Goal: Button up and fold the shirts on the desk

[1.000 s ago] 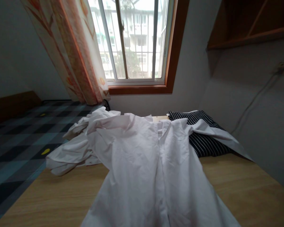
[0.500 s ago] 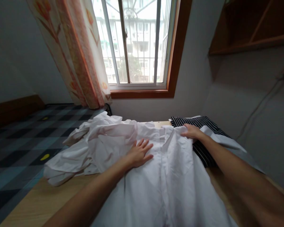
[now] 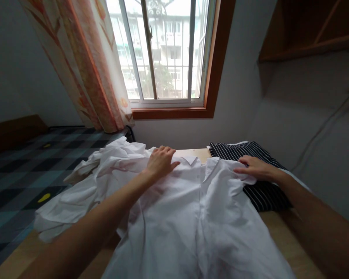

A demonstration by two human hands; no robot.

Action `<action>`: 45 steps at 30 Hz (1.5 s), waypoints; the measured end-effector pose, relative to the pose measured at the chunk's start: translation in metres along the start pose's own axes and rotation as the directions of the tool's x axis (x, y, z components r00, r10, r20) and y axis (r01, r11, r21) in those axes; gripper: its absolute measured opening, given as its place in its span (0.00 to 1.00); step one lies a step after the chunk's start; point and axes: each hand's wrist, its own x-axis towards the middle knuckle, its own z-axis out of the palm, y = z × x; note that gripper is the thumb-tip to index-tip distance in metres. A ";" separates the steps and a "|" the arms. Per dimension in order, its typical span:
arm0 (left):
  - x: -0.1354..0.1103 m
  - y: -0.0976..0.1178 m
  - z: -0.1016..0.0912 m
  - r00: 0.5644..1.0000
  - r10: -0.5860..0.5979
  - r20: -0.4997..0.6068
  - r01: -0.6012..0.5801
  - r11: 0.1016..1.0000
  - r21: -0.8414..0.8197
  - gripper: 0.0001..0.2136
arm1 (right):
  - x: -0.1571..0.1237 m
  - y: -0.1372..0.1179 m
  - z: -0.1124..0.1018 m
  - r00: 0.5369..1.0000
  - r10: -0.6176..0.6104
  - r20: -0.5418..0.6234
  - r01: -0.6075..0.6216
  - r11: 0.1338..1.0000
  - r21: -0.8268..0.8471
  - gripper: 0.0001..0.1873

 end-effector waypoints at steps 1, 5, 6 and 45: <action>0.015 -0.006 0.000 0.998 -0.056 0.028 0.055 0.997 0.045 0.22 | 0.009 -0.004 -0.005 0.999 0.042 -0.004 -0.041 0.997 0.071 0.22; 0.049 -0.024 0.007 0.924 -0.190 0.332 0.163 0.981 0.109 0.12 | 0.034 -0.026 -0.006 0.989 0.120 0.082 -0.130 0.982 0.136 0.12; 0.049 -0.027 0.008 0.928 -0.212 0.307 0.187 0.976 0.110 0.11 | 0.035 -0.031 -0.004 0.993 0.118 -0.031 -0.115 0.990 0.082 0.08; -0.019 -0.087 -0.022 0.928 -0.363 -0.082 0.372 0.896 0.243 0.23 | -0.010 0.010 0.039 0.842 0.211 -0.497 -0.319 0.937 -0.143 0.21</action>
